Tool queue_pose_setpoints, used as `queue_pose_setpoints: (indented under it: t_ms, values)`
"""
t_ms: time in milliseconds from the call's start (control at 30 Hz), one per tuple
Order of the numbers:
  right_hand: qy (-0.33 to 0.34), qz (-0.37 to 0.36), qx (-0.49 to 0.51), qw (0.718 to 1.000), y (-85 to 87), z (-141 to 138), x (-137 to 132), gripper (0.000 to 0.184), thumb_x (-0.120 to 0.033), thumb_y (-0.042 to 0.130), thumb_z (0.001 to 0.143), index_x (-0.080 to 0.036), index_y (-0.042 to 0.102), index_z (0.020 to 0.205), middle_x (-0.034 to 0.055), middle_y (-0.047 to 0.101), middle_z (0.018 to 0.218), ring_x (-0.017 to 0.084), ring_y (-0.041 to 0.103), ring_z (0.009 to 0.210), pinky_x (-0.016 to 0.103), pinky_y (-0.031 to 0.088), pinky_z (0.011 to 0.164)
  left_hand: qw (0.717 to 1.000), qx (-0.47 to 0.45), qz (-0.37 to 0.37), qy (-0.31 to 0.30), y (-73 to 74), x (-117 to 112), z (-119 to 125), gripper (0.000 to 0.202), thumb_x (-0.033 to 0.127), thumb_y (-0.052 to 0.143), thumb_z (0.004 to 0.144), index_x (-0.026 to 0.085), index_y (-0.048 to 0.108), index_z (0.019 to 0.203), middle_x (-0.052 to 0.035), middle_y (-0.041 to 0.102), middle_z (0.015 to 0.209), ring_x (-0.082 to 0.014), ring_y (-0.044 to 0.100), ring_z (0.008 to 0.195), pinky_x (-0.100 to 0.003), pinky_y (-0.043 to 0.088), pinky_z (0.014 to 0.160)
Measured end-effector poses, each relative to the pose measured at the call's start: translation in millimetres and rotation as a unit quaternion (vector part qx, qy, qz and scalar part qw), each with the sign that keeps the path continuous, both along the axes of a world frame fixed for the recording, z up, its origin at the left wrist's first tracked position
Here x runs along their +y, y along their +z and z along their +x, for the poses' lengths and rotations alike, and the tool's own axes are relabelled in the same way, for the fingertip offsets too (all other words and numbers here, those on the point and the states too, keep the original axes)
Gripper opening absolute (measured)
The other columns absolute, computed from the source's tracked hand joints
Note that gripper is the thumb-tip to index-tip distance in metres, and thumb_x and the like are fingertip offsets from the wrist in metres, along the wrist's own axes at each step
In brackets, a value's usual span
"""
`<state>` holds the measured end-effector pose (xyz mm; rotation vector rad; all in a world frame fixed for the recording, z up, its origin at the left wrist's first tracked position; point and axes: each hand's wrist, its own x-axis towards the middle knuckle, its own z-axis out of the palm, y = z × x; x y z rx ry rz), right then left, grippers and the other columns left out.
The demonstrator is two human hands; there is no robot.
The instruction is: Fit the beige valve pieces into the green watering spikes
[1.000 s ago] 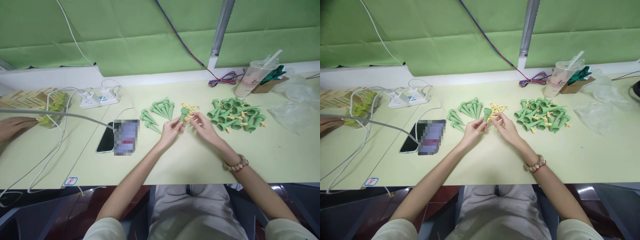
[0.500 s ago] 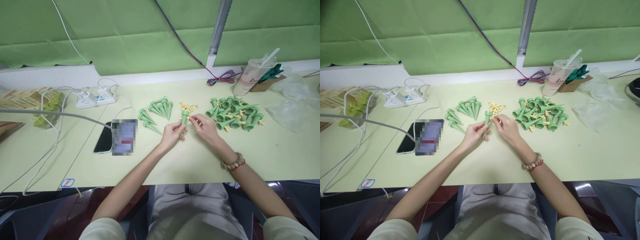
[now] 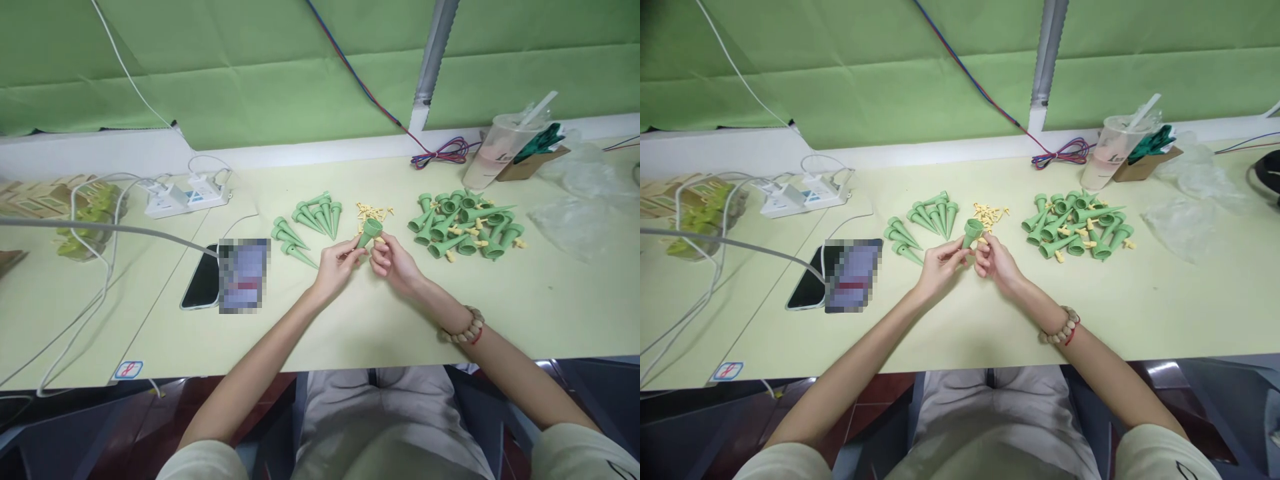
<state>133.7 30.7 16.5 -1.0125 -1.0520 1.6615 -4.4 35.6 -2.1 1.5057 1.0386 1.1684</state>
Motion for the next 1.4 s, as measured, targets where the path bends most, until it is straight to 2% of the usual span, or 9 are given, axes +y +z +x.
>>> queue_pose_setpoints:
  t_ms: [133, 300, 433, 533, 800, 1100, 1233, 1333, 1400]
  values:
    - [-0.038, 0.075, -0.133, 0.988, -5.1, 3, -1, 0.048, -0.065, 0.032, 0.081, -0.022, 0.037, 0.06, -0.0032, 0.042, 0.049, 0.012, 0.043, 0.04, 0.025, 0.034, 0.044, 0.999, -0.008, -0.031, -0.035, 3.0, -1, 3, 0.029, 0.033, 0.058, 0.077, 0.012, 0.068, 0.095, -0.0025, 0.062, 0.072, -0.0074, 0.049, 0.051, -0.022, 0.043, 0.053]
    - [-0.125, 0.288, -0.441, 0.841, -5.4, 17, -1, 0.032, -0.05, 0.039, 0.088, -0.023, 0.053, 0.097, 0.0023, 0.062, 0.081, 0.014, 0.053, 0.056, 0.027, 0.035, 0.057, 0.996, -0.043, -0.063, -0.045, 9.7, -3, 4, 0.027, 0.036, 0.058, 0.078, 0.011, 0.067, 0.081, 0.0, 0.055, 0.067, -0.0043, 0.044, 0.043, -0.02, 0.038, 0.045]
    - [-0.083, 0.346, -0.508, 0.784, -5.7, 26, 5, 0.032, -0.039, 0.031, 0.093, -0.023, 0.058, 0.102, 0.006, 0.063, 0.097, 0.018, 0.058, 0.073, 0.028, 0.036, 0.06, 0.991, -0.057, -0.102, -0.059, 13.2, -4, 2, 0.031, 0.04, 0.061, 0.075, 0.01, 0.065, 0.078, 0.0014, 0.052, 0.062, -0.0023, 0.038, 0.037, -0.019, 0.033, 0.038]
    - [-0.03, 0.37, -0.515, 0.773, -6.7, 32, 8, 0.031, -0.038, 0.035, 0.093, -0.022, 0.061, 0.1, 0.0068, 0.063, 0.093, 0.019, 0.058, 0.078, 0.028, 0.037, 0.061, 0.984, -0.085, -0.138, -0.074, 14.6, -2, 0, 0.031, 0.041, 0.062, 0.074, 0.01, 0.064, 0.076, 0.0016, 0.052, 0.063, -0.0015, 0.036, 0.035, -0.019, 0.031, 0.037]
    - [0.004, 0.385, -0.482, 0.787, -5.8, 37, 11, 0.027, -0.037, 0.043, 0.09, -0.025, 0.064, 0.101, 0.0058, 0.063, 0.092, 0.019, 0.058, 0.079, 0.028, 0.039, 0.064, 0.947, -0.17, -0.256, -0.097, 16.7, 3, -7, 0.028, 0.041, 0.063, 0.073, 0.013, 0.06, 0.077, 0.0065, 0.041, 0.05, -0.0022, 0.033, 0.033, -0.018, 0.03, 0.036]
    - [-0.037, 0.397, -0.454, 0.797, -11.2, 34, 12, 0.035, -0.035, 0.034, 0.091, -0.02, 0.063, 0.079, 0.0059, 0.058, 0.073, 0.018, 0.053, 0.069, 0.03, 0.039, 0.064, 0.955, -0.143, -0.214, -0.15, 12.9, 0, -4, 0.039, 0.043, 0.062, 0.074, 0.012, 0.064, 0.097, 0.0041, 0.046, 0.057, -0.0021, 0.035, 0.037, -0.019, 0.031, 0.038]
    - [-0.087, 0.296, -0.343, 0.887, -10.3, 22, 6, 0.04, -0.051, 0.039, 0.086, -0.02, 0.057, 0.069, 0.001, 0.05, 0.056, 0.015, 0.049, 0.054, 0.029, 0.039, 0.055, 0.963, -0.136, -0.189, -0.137, 13.2, -1, -2, 0.042, 0.045, 0.064, 0.072, 0.012, 0.066, 0.098, 0.0042, 0.044, 0.057, -0.0024, 0.033, 0.039, -0.019, 0.028, 0.039]
    - [-0.033, 0.128, -0.155, 0.979, -4.6, 13, 3, 0.043, -0.062, 0.048, 0.076, -0.021, 0.049, 0.063, -0.004, 0.039, 0.05, 0.012, 0.042, 0.042, 0.026, 0.036, 0.045, 0.98, -0.116, -0.13, -0.098, 10.1, 2, -1, 0.038, 0.042, 0.065, 0.071, 0.011, 0.068, 0.095, 0.0035, 0.047, 0.055, -0.0038, 0.035, 0.043, -0.02, 0.029, 0.043]
    - [0.003, 0.032, -0.037, 0.999, -0.4, 9, 3, 0.044, -0.061, 0.052, 0.073, -0.022, 0.039, 0.058, -0.0068, 0.03, 0.048, 0.009, 0.034, 0.039, 0.024, 0.032, 0.04, 0.988, -0.101, -0.093, -0.065, 6.9, 5, -1, 0.034, 0.037, 0.068, 0.07, 0.012, 0.069, 0.093, 0.0026, 0.051, 0.057, -0.0051, 0.039, 0.049, -0.021, 0.033, 0.05]
